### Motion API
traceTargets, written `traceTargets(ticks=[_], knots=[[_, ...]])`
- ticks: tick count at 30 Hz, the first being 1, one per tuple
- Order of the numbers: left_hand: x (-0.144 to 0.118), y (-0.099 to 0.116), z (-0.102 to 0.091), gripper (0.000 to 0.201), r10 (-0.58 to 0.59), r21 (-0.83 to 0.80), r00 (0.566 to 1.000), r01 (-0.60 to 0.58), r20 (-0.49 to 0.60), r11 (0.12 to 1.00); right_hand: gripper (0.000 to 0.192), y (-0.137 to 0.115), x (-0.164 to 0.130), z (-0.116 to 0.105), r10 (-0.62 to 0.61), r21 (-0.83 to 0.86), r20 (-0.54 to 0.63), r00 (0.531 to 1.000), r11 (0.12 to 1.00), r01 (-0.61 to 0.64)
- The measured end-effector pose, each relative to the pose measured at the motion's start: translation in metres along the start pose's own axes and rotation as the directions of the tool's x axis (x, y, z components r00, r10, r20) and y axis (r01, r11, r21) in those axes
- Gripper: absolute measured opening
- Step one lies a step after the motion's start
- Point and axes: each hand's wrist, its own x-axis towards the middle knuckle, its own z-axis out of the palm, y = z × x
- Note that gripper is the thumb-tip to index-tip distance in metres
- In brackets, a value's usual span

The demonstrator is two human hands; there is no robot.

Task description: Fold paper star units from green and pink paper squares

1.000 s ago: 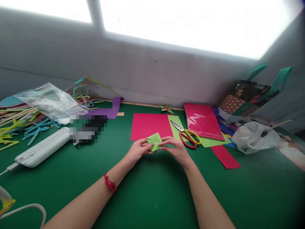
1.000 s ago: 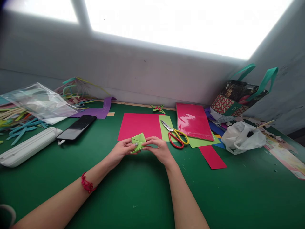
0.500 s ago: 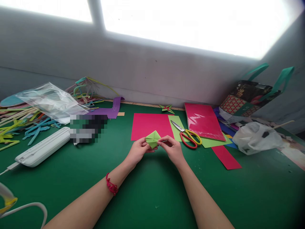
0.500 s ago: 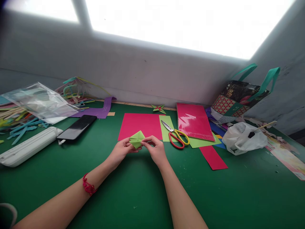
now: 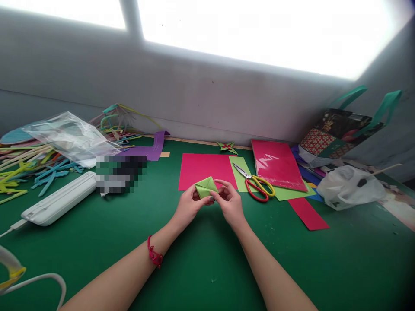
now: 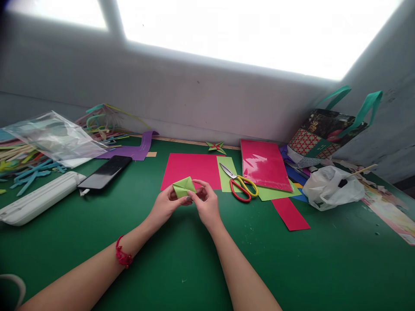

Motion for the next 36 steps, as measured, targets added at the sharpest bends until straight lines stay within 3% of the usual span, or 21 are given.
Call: traceTargets(ticks=[4, 15, 27, 33, 36], knots=[[0.000, 0.000, -0.003, 0.033, -0.024, 0.043, 1.000, 0.025, -0.019, 0.999, 0.040, 0.002, -0.001, 0.003, 0.016, -0.013, -0.028, 0.999, 1.000, -0.016], [0.001, 0.001, -0.004, 0.035, -0.056, 0.062, 0.997, 0.059, -0.048, 0.996, 0.034, 0.008, -0.001, 0.001, 0.060, -0.004, 0.038, 0.998, 0.998, -0.060], [0.001, 0.001, -0.008, 0.036, -0.060, -0.036, 0.998, 0.059, -0.030, 0.998, 0.032, 0.005, 0.000, -0.004, 0.038, -0.023, 0.075, 0.996, 0.999, -0.036], [0.005, 0.000, -0.012, 0.034, -0.064, 0.054, 0.998, 0.065, -0.020, 0.996, 0.032, 0.005, 0.004, -0.012, 0.050, -0.077, 0.080, 0.996, 0.996, -0.044], [0.006, 0.001, -0.013, 0.034, -0.060, 0.078, 0.997, 0.063, -0.040, 0.995, 0.033, 0.003, 0.003, -0.010, 0.029, -0.091, 0.026, 0.999, 0.995, -0.027]])
